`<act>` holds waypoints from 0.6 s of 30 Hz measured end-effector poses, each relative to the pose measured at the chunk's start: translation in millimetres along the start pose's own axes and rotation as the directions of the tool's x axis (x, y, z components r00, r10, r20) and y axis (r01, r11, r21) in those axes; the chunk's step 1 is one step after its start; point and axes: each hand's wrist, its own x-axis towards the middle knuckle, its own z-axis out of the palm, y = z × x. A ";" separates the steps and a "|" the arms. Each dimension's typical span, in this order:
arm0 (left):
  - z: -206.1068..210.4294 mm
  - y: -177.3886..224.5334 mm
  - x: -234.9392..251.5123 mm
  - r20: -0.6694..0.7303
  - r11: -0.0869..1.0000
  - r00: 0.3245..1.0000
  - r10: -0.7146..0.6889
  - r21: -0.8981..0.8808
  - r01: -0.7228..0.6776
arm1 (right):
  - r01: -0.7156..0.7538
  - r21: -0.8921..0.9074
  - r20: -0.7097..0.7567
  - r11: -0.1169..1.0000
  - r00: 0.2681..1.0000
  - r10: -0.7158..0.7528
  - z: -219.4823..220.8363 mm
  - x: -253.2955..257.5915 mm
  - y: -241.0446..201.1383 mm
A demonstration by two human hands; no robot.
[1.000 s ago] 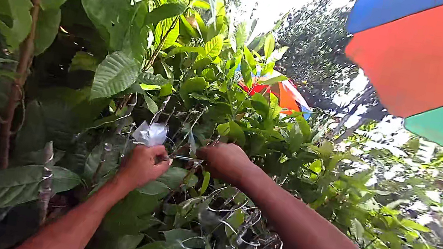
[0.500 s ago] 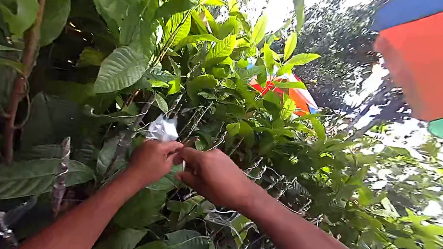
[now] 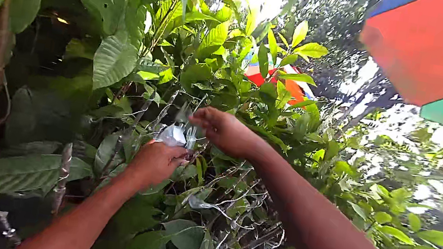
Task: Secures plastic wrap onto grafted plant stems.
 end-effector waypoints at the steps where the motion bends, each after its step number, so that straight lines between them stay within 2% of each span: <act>1: -3.7 -0.9 1.9 -0.014 1.000 1.000 -0.010 -0.025 0.009 | -0.033 -0.182 -0.031 0.983 0.999 0.027 6.8 0.7 8.3; 2: -7.3 -2.0 2.7 -0.044 0.998 0.999 -0.027 -0.053 0.024 | -0.067 -0.295 -0.061 0.953 0.997 0.052 15.0 -1.6 8.8; 4: -9.9 -2.5 1.8 -0.139 0.993 0.988 -0.072 -0.106 0.058 | -0.098 -0.306 -0.089 0.947 0.993 0.074 23.3 -8.0 1.7; 6: -8.1 -3.1 3.9 -0.226 0.988 0.968 -0.107 -0.134 0.078 | -0.143 -0.121 -0.030 0.982 0.990 0.141 20.7 -18.5 -1.2; 8: -9.1 -4.8 7.4 -0.254 0.981 0.956 -0.148 -0.163 0.109 | -0.110 -0.009 0.067 0.994 0.992 0.110 15.0 -37.3 -14.0; 10: -10.5 -4.1 8.0 -0.201 0.971 0.964 -0.176 -0.198 0.136 | -0.016 0.142 0.096 0.990 0.995 0.002 11.4 -56.9 -30.8; 13: -2.4 7.8 5.8 -0.073 0.981 0.991 -0.108 -0.170 0.094 | 0.044 0.532 -0.024 0.846 0.999 -0.037 4.9 -56.1 -31.1; 14: 1.6 10.5 4.9 -0.044 0.987 0.996 -0.073 -0.146 0.066 | 0.068 0.518 -0.083 0.853 0.996 -0.029 0.4 -49.4 -21.3; 15: 5.7 10.9 3.7 -0.051 0.992 0.998 -0.032 -0.122 0.026 | 0.074 0.360 -0.140 0.930 0.990 -0.025 -3.0 -43.0 -9.4; 16: 7.3 10.5 2.4 -0.087 0.996 0.996 0.005 -0.092 -0.013 | 0.038 0.086 -0.191 0.996 0.981 -0.021 -2.4 -38.0 0.6; 17: 6.6 9.4 1.4 -0.137 0.997 0.990 0.040 -0.054 -0.048 | -0.010 -0.149 -0.232 0.989 0.972 -0.025 4.1 -35.4 5.6; 18: 7.5 7.6 0.4 -0.210 0.996 0.974 0.084 -0.012 -0.089 | -0.042 -0.280 -0.244 0.959 0.969 -0.028 13.3 -36.0 6.6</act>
